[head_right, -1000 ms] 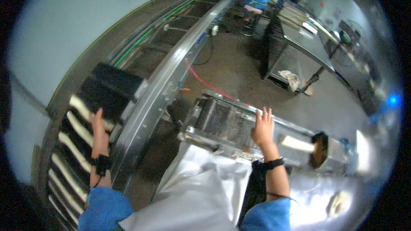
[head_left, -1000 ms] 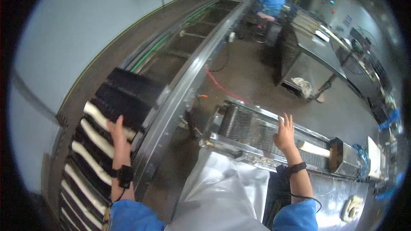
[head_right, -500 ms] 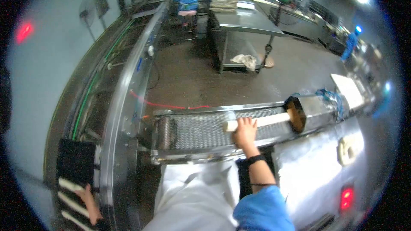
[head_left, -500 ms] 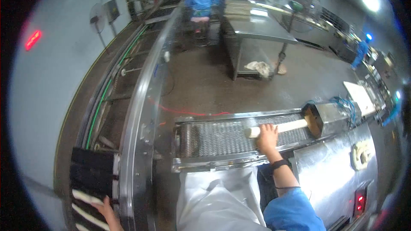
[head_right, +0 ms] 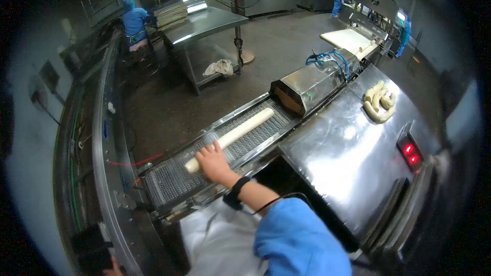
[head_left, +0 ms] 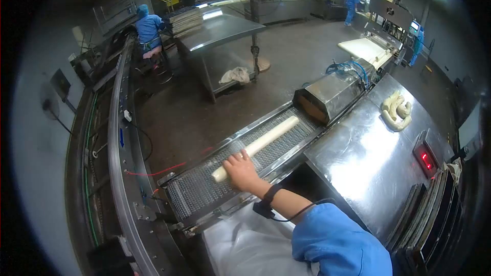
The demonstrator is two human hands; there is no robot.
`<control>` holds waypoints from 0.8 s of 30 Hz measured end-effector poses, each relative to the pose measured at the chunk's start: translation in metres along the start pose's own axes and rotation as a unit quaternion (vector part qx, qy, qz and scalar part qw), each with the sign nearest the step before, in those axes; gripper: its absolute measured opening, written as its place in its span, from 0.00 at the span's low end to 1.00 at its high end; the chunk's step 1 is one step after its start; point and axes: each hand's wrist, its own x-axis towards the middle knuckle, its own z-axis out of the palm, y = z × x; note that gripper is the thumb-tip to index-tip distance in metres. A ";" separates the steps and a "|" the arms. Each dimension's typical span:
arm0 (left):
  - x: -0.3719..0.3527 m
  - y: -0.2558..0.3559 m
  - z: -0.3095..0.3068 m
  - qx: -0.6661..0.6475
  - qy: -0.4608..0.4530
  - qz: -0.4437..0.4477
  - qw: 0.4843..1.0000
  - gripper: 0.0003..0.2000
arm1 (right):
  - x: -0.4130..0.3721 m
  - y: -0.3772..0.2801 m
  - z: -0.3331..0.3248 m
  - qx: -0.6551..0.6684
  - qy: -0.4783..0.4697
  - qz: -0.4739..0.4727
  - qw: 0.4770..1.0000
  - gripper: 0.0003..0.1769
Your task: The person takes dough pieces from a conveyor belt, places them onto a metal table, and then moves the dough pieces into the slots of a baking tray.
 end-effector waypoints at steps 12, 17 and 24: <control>-0.010 0.164 -0.024 0.056 -0.034 0.010 0.998 0.61 | 0.000 -0.069 -0.004 -0.042 -0.071 -0.014 0.997 0.13; 0.035 0.166 0.017 -0.093 -0.032 0.146 0.984 0.66 | 0.001 -0.097 -0.010 0.084 -0.106 0.064 0.989 0.16; 0.003 0.210 -0.011 -0.041 -0.016 0.067 0.997 0.65 | 0.129 -0.161 -0.109 0.645 -0.114 0.062 0.753 0.12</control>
